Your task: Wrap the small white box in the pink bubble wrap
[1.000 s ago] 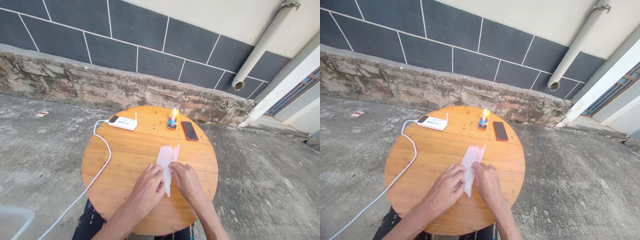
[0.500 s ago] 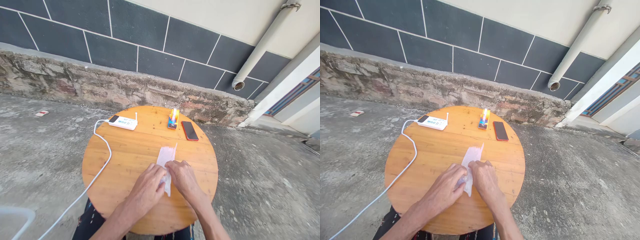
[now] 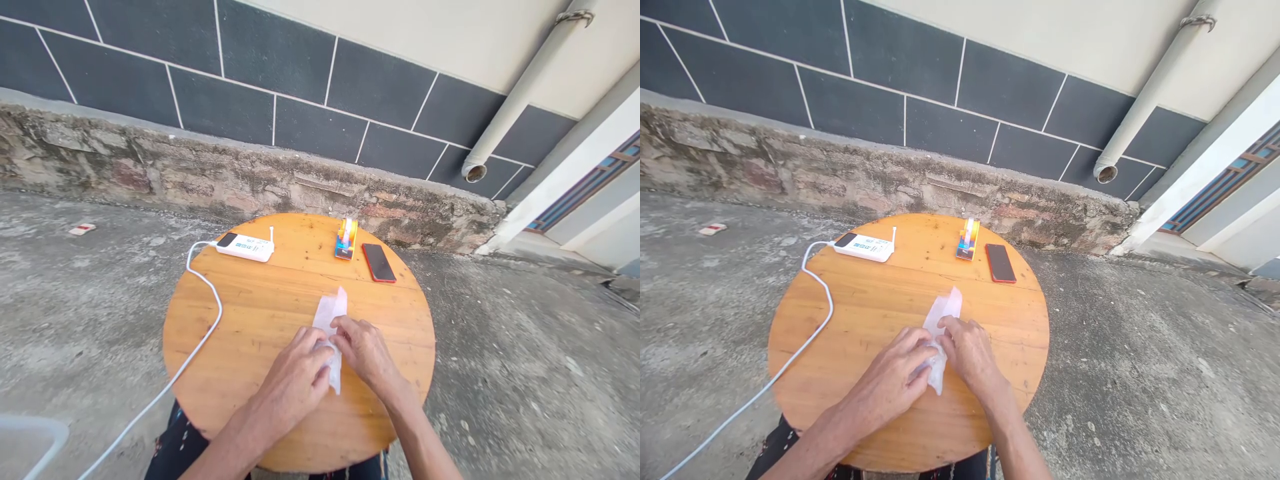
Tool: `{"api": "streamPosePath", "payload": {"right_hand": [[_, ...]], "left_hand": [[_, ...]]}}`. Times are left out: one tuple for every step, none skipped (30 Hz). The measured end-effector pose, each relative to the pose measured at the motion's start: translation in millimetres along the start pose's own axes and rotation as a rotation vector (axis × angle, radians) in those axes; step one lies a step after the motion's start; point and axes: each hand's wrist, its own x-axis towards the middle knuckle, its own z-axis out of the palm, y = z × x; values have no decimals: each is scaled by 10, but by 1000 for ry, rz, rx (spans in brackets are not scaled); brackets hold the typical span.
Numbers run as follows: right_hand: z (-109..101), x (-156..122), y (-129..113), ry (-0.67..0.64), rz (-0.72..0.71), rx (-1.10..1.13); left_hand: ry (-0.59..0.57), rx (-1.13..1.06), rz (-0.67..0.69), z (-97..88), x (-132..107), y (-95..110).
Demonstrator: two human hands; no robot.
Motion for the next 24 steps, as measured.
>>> {"api": "streamPosePath", "payload": {"right_hand": [[4, -25, -7, 8, 2, 12], [4, -64, -19, 19, -2, 31], [2, -118, -34, 36, -14, 60], [1, -186, -50, 54, -31, 99], [1, -264, -67, 71, -49, 143], [5, -348, -82, 85, -68, 185], [15, -431, -95, 85, -80, 215], [28, -506, -104, 80, -88, 228], [45, -567, -110, 68, -89, 230], [63, -609, -113, 57, -90, 231], [78, -631, -114, 49, -96, 233], [88, -635, -113, 43, -103, 239], [91, -622, -112, 39, -112, 245], [86, -599, -110, 35, -122, 249], [72, -570, -107, 33, -130, 252], [52, -542, -104, 34, -135, 253], [28, -517, -100, 32, -138, 255], [4, -499, -95, 28, -139, 258], [-16, -488, -87, 20, -141, 265], [-31, -485, -78, 13, -147, 275], [-39, -486, -68, 8, -152, 288], [-39, -491, -57, 7, -157, 304], [-34, -498, -46, 11, -162, 322], [-25, -503, -37, 15, -164, 340]], "left_hand": [[5, 8, 4, 4, -1, -3], [7, 13, 12, 6, -2, -7], [8, 14, 22, 6, -2, -10], [10, 12, 30, 5, -2, -12], [12, 8, 35, 4, -3, -11], [15, 3, 36, 5, -4, -8], [23, -1, 32, 7, -6, -2], [33, -3, 23, 14, -8, 6], [43, -3, 9, 25, -11, 18], [54, -2, -8, 41, -13, 30], [71, 1, -29, 60, -15, 43], [89, 6, -52, 83, -15, 56], [107, 13, -75, 108, -15, 67], [127, 21, -96, 133, -14, 75], [147, 31, -113, 155, -12, 80], [164, 42, -121, 174, -10, 81], [176, 53, -123, 188, -7, 78], [183, 63, -116, 197, -5, 72], [186, 71, -104, 201, -2, 65], [181, 78, -91, 200, 0, 56], [175, 83, -80, 196, 1, 48], [167, 86, -75, 190, 3, 41], [157, 86, -72, 183, 4, 37], [142, 84, -71, 176, 5, 35]]}}
